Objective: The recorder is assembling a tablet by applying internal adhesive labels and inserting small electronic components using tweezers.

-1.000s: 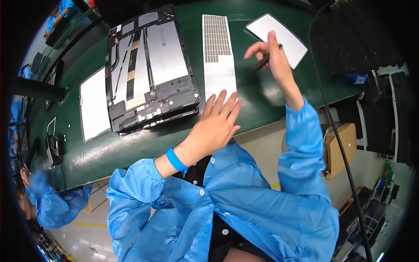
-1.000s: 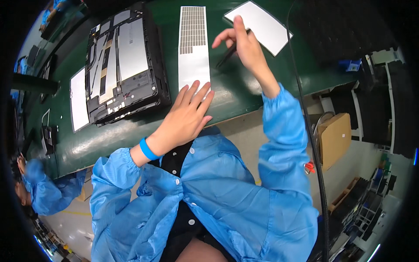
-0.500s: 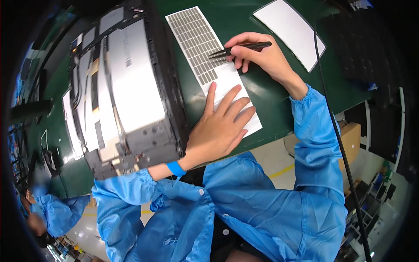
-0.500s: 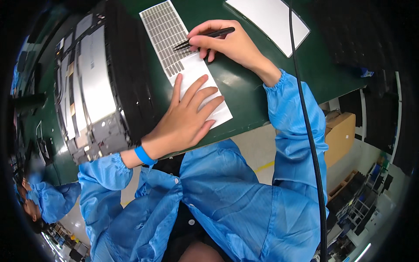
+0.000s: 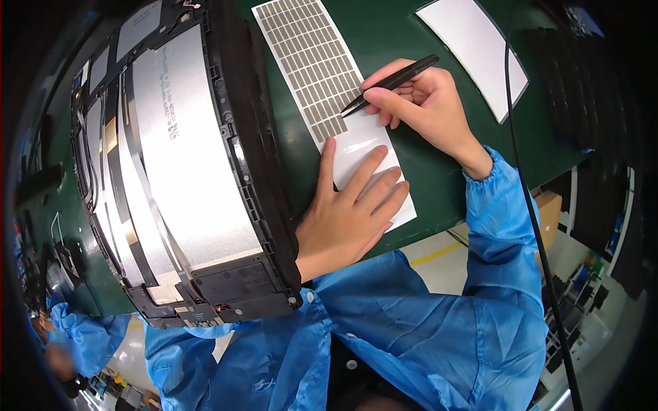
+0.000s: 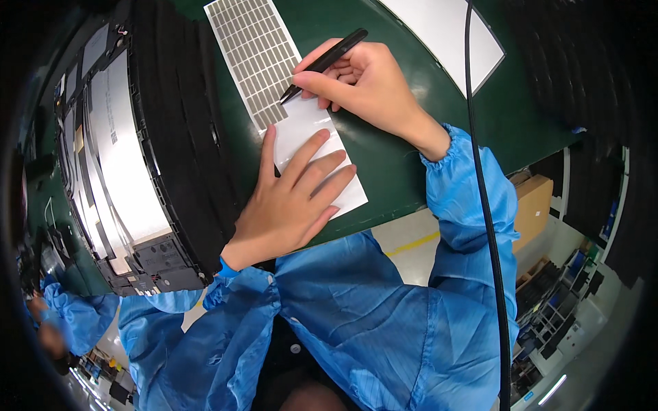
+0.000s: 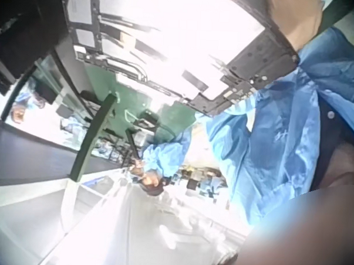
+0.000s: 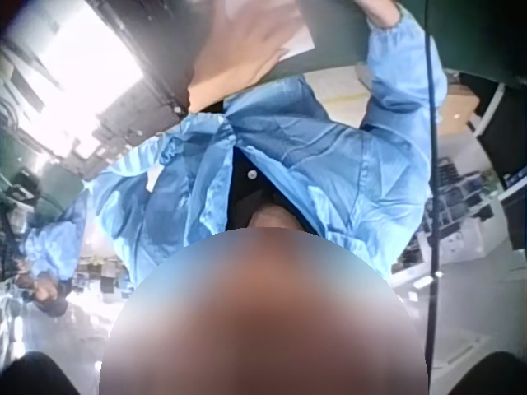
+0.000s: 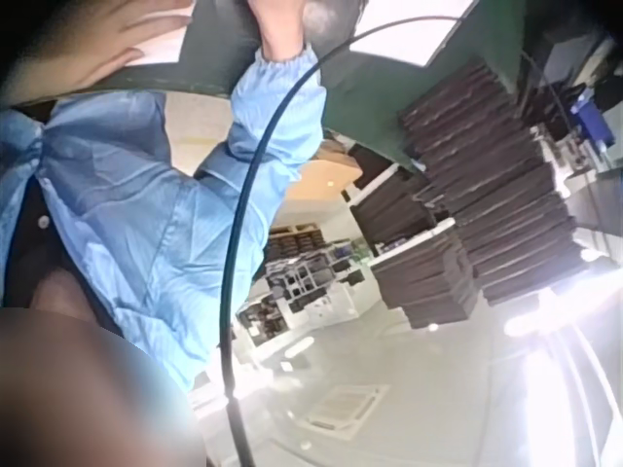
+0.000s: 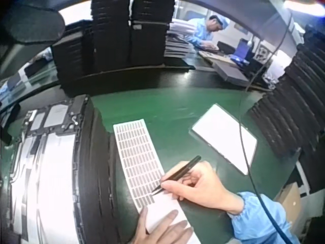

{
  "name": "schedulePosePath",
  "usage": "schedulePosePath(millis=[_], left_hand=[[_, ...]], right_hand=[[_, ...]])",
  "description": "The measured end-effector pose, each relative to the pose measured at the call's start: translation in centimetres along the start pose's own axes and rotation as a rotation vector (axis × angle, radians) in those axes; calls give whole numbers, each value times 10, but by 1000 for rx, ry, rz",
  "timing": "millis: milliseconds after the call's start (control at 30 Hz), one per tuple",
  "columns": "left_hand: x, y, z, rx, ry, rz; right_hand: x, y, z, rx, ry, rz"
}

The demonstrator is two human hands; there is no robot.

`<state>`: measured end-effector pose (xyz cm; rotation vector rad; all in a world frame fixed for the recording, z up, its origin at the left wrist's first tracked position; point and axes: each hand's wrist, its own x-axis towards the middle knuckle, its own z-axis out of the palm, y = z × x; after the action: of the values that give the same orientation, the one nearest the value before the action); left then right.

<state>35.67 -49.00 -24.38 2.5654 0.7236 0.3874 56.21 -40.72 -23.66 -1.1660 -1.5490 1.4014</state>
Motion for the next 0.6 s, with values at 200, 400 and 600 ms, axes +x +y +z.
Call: schedulePosePath(millis=[200,400,600], left_hand=[[4,-1,0,0,14,2],[-3,-4,-3,50,52,23],[-27,44,-27,173,214,380]], right_hand=[[3,1,-4,-28,-12,4],[11,-2,-11,76,-53,-54],[17,-6,-19,359,204,-155]])
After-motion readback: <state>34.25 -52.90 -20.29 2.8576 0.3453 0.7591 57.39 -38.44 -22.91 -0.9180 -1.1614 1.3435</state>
